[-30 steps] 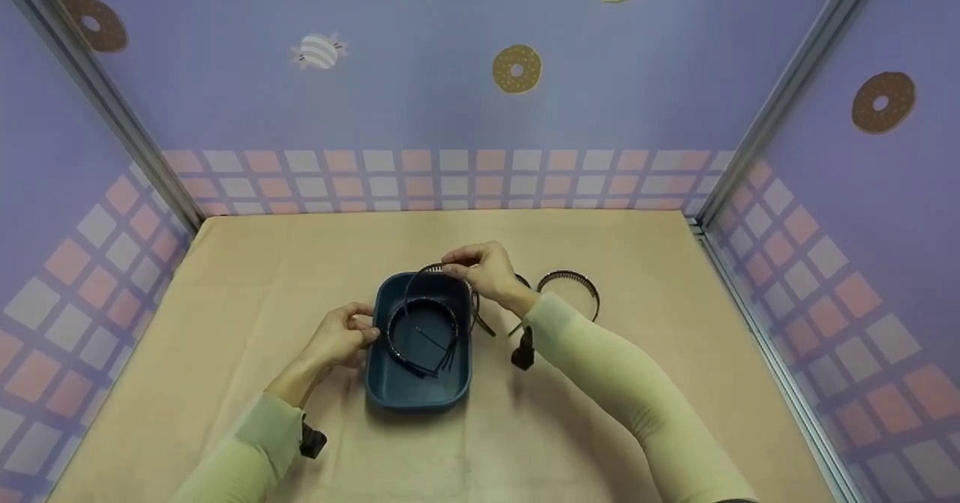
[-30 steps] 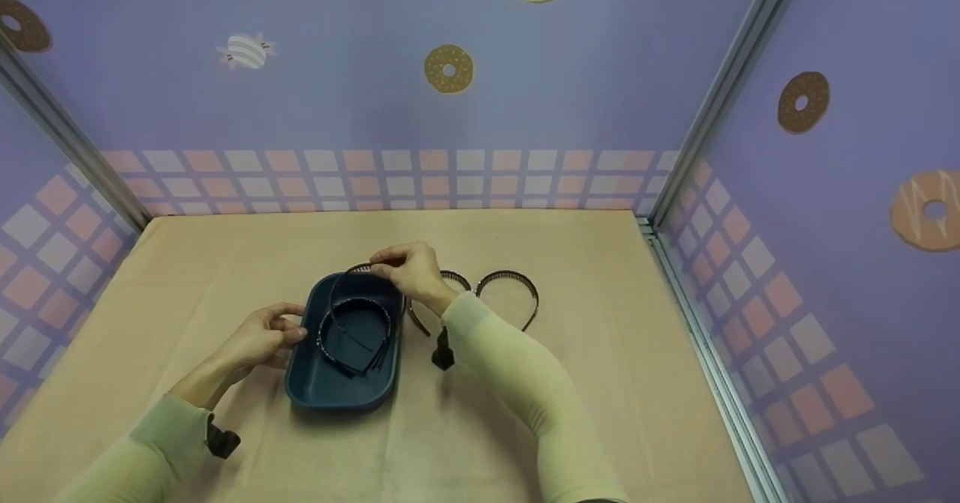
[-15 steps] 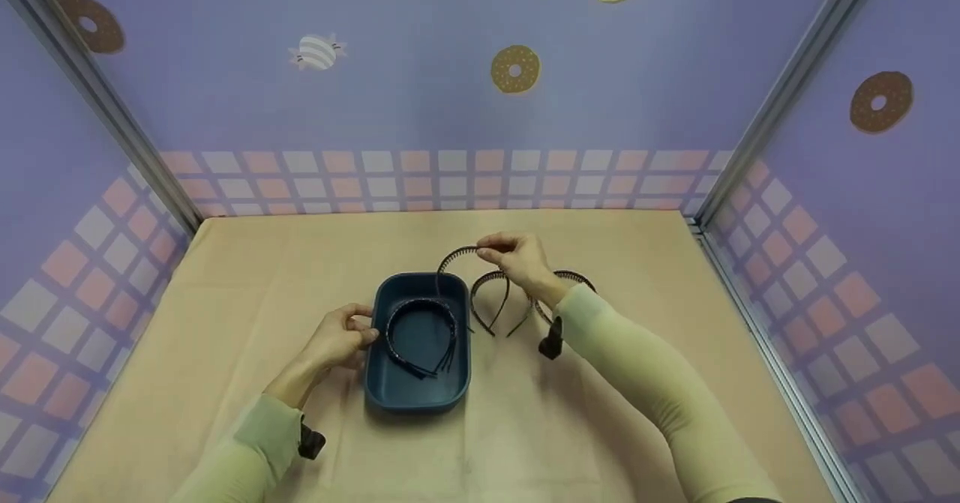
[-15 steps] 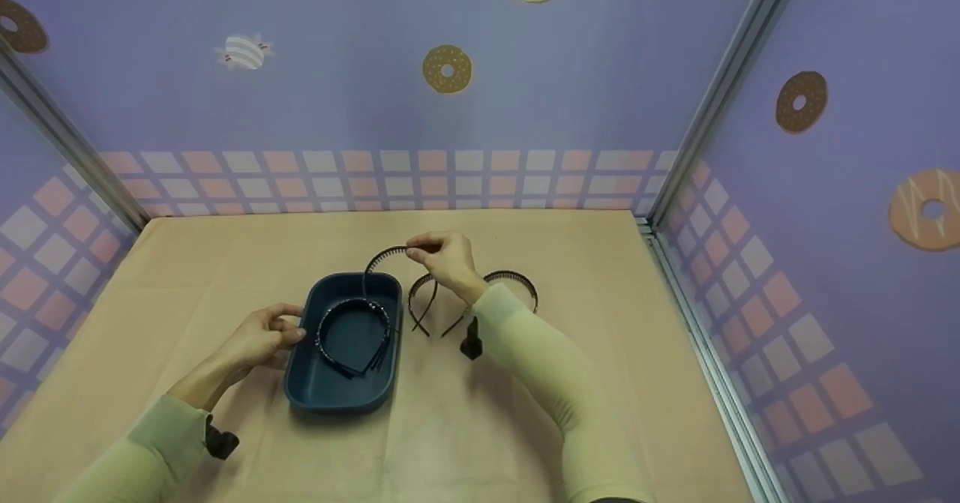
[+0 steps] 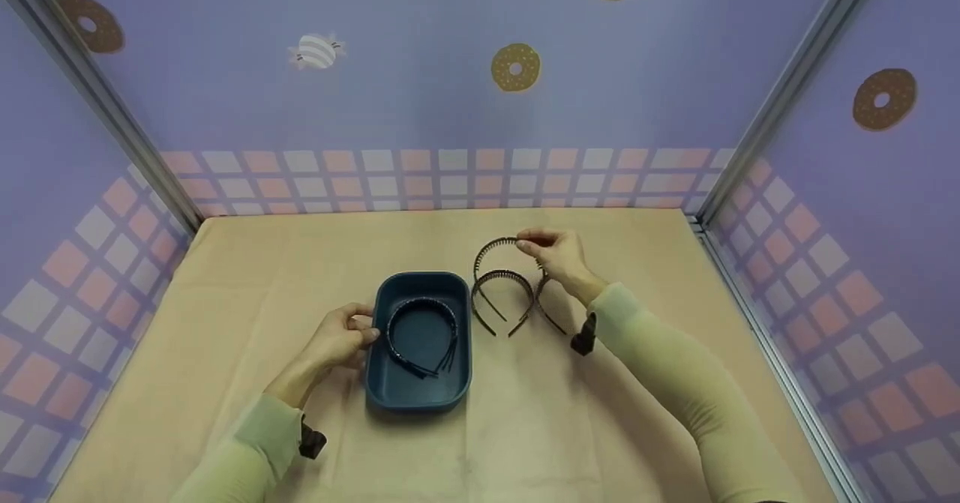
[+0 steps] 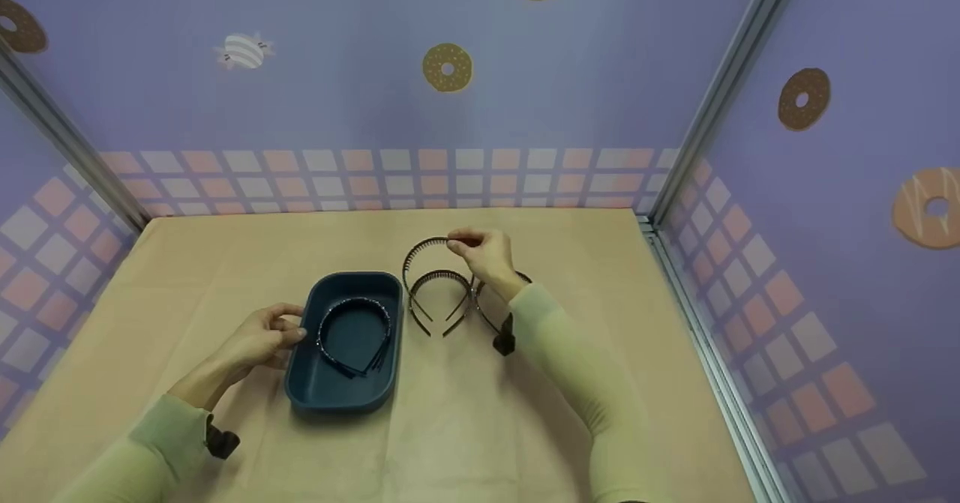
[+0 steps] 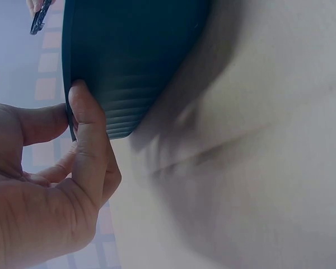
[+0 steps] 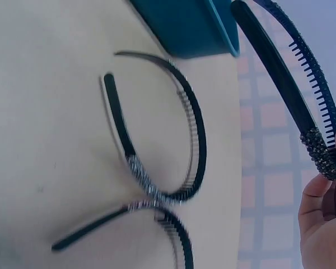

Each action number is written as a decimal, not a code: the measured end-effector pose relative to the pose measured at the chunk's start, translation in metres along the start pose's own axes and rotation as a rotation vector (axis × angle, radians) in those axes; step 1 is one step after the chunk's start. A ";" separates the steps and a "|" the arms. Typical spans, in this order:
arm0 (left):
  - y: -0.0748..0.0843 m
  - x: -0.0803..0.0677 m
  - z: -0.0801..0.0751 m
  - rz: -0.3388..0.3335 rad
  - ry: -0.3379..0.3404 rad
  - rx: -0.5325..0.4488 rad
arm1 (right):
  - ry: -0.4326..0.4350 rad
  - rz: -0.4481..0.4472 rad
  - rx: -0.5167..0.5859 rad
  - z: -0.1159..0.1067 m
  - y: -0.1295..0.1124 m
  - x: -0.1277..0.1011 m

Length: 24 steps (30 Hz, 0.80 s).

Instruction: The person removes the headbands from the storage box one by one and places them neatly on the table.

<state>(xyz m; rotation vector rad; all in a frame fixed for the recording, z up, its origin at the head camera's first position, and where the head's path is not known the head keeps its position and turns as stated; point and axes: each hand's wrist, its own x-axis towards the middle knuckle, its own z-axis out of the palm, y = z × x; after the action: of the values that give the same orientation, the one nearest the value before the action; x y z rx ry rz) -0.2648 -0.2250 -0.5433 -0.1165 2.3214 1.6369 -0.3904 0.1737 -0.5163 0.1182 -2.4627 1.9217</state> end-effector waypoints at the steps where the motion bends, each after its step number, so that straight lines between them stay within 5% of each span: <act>1: 0.000 0.000 0.000 -0.004 0.001 0.000 | 0.008 0.005 0.000 -0.004 0.001 0.000; 24: -0.002 0.002 0.000 -0.019 0.001 -0.011 | 0.157 0.051 0.015 -0.088 0.039 -0.005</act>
<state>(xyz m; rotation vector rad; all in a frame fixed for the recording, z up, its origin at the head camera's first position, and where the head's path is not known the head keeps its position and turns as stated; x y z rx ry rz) -0.2660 -0.2255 -0.5452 -0.1413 2.3054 1.6409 -0.3913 0.2687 -0.5327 -0.0930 -2.3736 1.8889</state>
